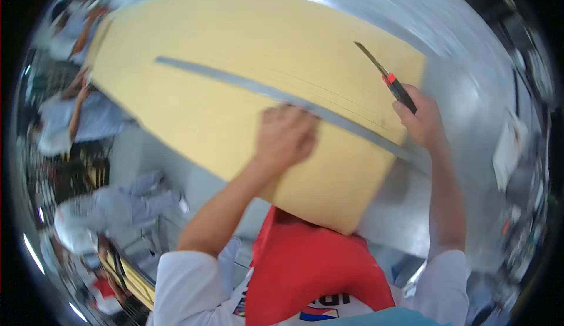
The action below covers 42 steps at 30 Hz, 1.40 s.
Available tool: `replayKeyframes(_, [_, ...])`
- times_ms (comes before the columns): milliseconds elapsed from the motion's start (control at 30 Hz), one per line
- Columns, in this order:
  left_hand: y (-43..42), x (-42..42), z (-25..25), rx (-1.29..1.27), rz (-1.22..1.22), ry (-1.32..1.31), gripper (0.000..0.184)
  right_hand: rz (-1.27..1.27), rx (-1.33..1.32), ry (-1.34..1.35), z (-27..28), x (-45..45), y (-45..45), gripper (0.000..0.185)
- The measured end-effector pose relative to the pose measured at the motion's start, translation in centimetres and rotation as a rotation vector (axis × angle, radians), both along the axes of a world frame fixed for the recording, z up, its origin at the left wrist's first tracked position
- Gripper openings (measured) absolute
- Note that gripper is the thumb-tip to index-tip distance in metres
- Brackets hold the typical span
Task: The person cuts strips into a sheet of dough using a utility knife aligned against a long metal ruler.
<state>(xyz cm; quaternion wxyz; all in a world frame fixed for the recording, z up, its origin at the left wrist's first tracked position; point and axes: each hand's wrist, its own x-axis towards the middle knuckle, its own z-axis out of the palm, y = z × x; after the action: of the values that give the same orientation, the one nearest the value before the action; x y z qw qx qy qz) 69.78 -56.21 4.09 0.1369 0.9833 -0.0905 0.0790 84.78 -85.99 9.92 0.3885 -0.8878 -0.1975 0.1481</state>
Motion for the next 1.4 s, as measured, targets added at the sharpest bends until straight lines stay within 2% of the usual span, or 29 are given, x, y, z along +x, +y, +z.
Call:
replayKeyframes(33, [0.2, -0.1, -0.3, -0.007, -0.019, -0.078, 0.046, 0.057, 0.007, 0.051, 0.4, 0.8, 3.7, 0.04])
replayKeyframes(100, [-0.1, -0.2, -0.5, 0.035, 0.006, -0.082, 0.044, 0.274, 0.098, -0.035, -1.3, 2.3, 11.2, 0.054])
replayKeyframes(167, [0.4, 0.3, -1.3, 0.023, -0.032, -0.129, 0.046, 0.484, 0.012, -0.124, -1.7, 3.1, 20.6, 0.061])
replayKeyframes(267, [0.7, 0.6, -2.6, 0.076, -0.028, -0.189, 0.045, 0.619, -0.033, -0.124, -2.9, 3.5, 33.8, 0.065])
replayKeyframes(333, [0.4, -0.7, -2.4, 0.115, -0.115, -0.028, 0.044, 0.655, -0.056, -0.128, -2.8, 2.3, 40.4, 0.065])
replayKeyframes(367, [0.1, -0.7, -2.7, 0.103, -0.104, -0.036, 0.044, 0.652, -0.116, -0.144, -2.7, 2.1, 43.4, 0.063])
replayKeyframes(400, [-0.2, -0.7, -3.0, -0.511, 0.008, -0.034, 0.044, 0.645, -0.175, -0.158, -2.7, 2.1, 46.0, 0.062])
replayKeyframes(500, [-0.8, -0.7, -5.0, -1.366, 0.065, 0.1, 0.045, 0.652, -0.228, -0.134, -2.5, 2.7, 51.4, 0.061])
replayKeyframes(567, [-1.1, -0.5, -5.5, 0.081, -0.153, 0.023, 0.047, 0.652, -0.251, -0.139, -2.3, 2.8, 52.4, 0.061])
replayKeyframes(700, [-2.2, -0.1, -7.2, -0.091, -0.157, -0.069, 0.044, 0.66, -0.321, -0.094, -1.3, 3.0, 52.7, 0.063])
replayKeyframes(767, [-1.8, -0.2, -6.3, -0.084, -0.06, -0.229, 0.041, 0.664, -0.318, -0.082, -1.4, 3.1, 52.7, 0.062])
replayKeyframes(800, [-2.1, 0.0, -6.6, -0.09, -0.058, -0.23, 0.041, 0.665, -0.303, -0.07, -1.4, 3.1, 52.8, 0.061])
replayKeyframes(933, [-7.8, 1.7, -10.6, -2.103, 0.089, 0.063, 0.044, 0.684, -0.345, -0.122, -0.8, 3.3, 53.9, 0.058])
replayKeyframes(1000, [-8.1, 1.3, -10.7, -2.603, 0.135, 0.177, 0.045, 0.725, -0.399, -0.117, 0.9, 2.9, 55.4, 0.056])
replayKeyframes(1067, [-7.0, 1.0, -10.8, -2.871, -0.004, 0.404, 0.045, 0.735, -0.4, -0.213, 0.0, 3.2, 57.9, 0.057])
replayKeyframes(1133, [-6.5, 0.8, -10.7, -2.922, -0.101, 0.545, 0.046, 0.743, -0.395, -0.312, 0.4, 2.9, 59.6, 0.058])
replayKeyframes(1200, [-6.1, 0.6, -10.7, -2.894, -0.144, 0.615, 0.047, 0.771, -0.624, -0.221, 3.4, 2.2, 60.5, 0.061])
replayKeyframes(1333, [-6.0, 0.3, -10.9, -2.716, -0.102, 0.563, 0.048, 0.8, -0.682, -0.214, 4.4, 2.4, 58.9, 0.06])
replayKeyframes(1367, [-5.6, 0.3, -10.4, -2.52, -0.068, 0.468, 0.048, 0.798, -0.7, -0.173, 4.9, 2.4, 57.8, 0.057])
replayKeyframes(1400, [-5.1, 0.2, -10.0, -1.909, -0.141, 0.278, 0.049, 0.792, -0.717, -0.131, 5.3, 2.2, 56.5, 0.054])
